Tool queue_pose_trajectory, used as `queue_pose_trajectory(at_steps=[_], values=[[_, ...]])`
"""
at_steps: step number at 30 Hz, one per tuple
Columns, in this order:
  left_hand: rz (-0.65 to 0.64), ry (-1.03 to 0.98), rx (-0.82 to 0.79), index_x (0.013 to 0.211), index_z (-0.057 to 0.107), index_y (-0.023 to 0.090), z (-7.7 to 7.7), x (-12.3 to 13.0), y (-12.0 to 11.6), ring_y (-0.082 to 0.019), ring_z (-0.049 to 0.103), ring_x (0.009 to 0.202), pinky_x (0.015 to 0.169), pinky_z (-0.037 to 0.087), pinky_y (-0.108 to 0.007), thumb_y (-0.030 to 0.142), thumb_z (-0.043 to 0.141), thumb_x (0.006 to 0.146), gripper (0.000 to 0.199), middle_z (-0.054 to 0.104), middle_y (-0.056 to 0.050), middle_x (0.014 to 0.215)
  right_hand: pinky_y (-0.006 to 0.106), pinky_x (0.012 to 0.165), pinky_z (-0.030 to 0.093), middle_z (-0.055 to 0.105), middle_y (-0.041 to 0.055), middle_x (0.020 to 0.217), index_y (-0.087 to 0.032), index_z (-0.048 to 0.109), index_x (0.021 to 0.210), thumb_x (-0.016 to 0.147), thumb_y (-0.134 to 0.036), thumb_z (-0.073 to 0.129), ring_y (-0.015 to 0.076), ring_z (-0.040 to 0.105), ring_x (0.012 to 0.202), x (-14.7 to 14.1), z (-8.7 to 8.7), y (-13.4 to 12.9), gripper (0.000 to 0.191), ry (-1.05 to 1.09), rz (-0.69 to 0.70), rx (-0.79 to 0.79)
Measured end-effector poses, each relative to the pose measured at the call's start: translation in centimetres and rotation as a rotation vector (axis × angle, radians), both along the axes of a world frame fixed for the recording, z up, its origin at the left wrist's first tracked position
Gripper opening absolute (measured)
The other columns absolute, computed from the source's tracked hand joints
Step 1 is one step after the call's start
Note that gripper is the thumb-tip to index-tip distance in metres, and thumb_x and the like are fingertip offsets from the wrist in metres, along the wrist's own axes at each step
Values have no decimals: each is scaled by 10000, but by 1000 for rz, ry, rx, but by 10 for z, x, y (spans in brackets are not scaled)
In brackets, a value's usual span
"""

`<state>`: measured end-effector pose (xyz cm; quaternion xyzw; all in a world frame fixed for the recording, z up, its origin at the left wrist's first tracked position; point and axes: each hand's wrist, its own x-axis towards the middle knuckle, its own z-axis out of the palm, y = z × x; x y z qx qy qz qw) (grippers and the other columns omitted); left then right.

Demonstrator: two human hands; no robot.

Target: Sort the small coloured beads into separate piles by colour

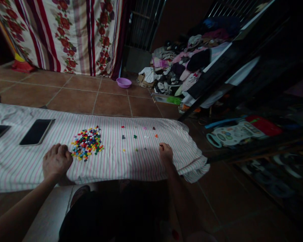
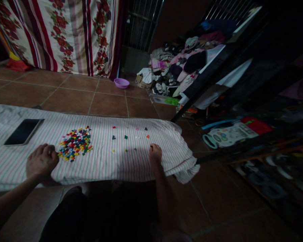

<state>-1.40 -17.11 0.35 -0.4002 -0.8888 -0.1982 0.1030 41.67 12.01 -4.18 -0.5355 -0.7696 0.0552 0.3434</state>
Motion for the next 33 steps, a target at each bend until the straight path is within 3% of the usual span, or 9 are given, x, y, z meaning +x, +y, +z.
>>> queue_pose_trajectory(at_steps=[10,15,23,33], values=[[13,29,2,1053,620,141,-5,-1,0,-375,558,1208,1005,449,-566,266,403,870,310,608,-201,1263,352,793,450,660,69,801,-218,607,743,779,-200,486,226,570,814,3,-3,-2,127,9,38,-15],[22,29,32,1028,618,163,-6,-1,1,-362,574,1182,995,462,-560,263,425,855,277,625,-167,1226,373,831,448,673,94,866,-204,612,821,765,-189,466,240,582,864,-2,-9,-4,157,28,22,34],[43,-41,11,1055,625,141,-2,1,1,-370,539,1247,1045,420,-577,255,439,859,293,599,-200,1303,413,892,454,699,98,918,-209,642,855,752,-254,466,253,597,926,5,-16,0,209,68,-2,35],[48,17,-18,1090,637,154,-8,-2,1,-332,532,1255,1053,413,-489,275,404,894,327,609,-185,1284,411,817,495,712,103,908,-199,696,857,745,-336,485,237,591,805,8,-10,1,275,130,27,-30]])
